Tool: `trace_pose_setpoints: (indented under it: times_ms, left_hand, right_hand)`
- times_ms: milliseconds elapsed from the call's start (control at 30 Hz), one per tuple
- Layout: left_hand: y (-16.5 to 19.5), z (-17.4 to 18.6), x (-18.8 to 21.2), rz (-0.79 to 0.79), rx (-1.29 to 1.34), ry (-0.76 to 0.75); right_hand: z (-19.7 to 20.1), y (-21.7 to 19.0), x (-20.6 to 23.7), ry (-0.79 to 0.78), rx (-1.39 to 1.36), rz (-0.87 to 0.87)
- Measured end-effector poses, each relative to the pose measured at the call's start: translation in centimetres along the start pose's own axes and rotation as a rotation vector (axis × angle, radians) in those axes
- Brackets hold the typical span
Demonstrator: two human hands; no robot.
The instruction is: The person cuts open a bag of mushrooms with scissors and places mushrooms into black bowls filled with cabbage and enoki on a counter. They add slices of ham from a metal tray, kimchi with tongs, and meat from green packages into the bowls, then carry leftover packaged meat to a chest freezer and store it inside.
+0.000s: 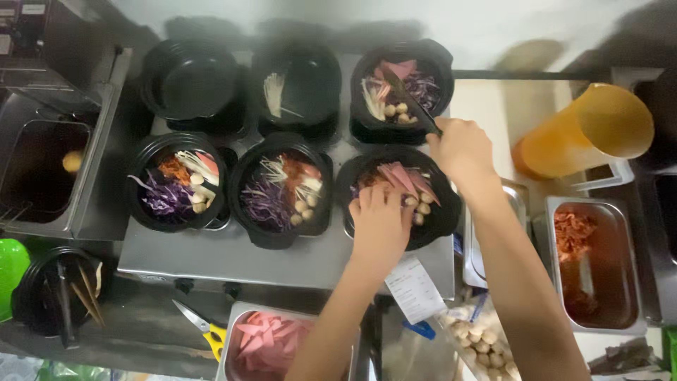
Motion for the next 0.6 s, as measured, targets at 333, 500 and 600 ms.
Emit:
trace_pose_setpoints:
  times_ms: [333, 500, 600]
  left_hand:
    - [3.8, -0.9, 2.2, -0.040, 0.081, -0.067]
    - [11.8, -3.3, 7.2, -0.136, 0.201, -0.161]
    - [16.8, -5.9, 11.2, -0.188, 0.251, -0.294]
  right_hand:
    - [7.0, 3.0, 6.5, -0.010, 0.002, -0.129]
    - [16.8, 11.9, 16.7, 0.055, 0.062, -0.298]
    - [20.1, 19.6, 23.1, -0.015, 0.181, -0.411]
Point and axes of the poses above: each hand's wrist, its own x-axis away from the middle knuckle, its own z-axis out of the back of the hand, y = z × x, the point moved 9 cm from there along -x, towards the middle knuckle, and after that the axes turned 13 degrees about y, right-handed, at the moved point
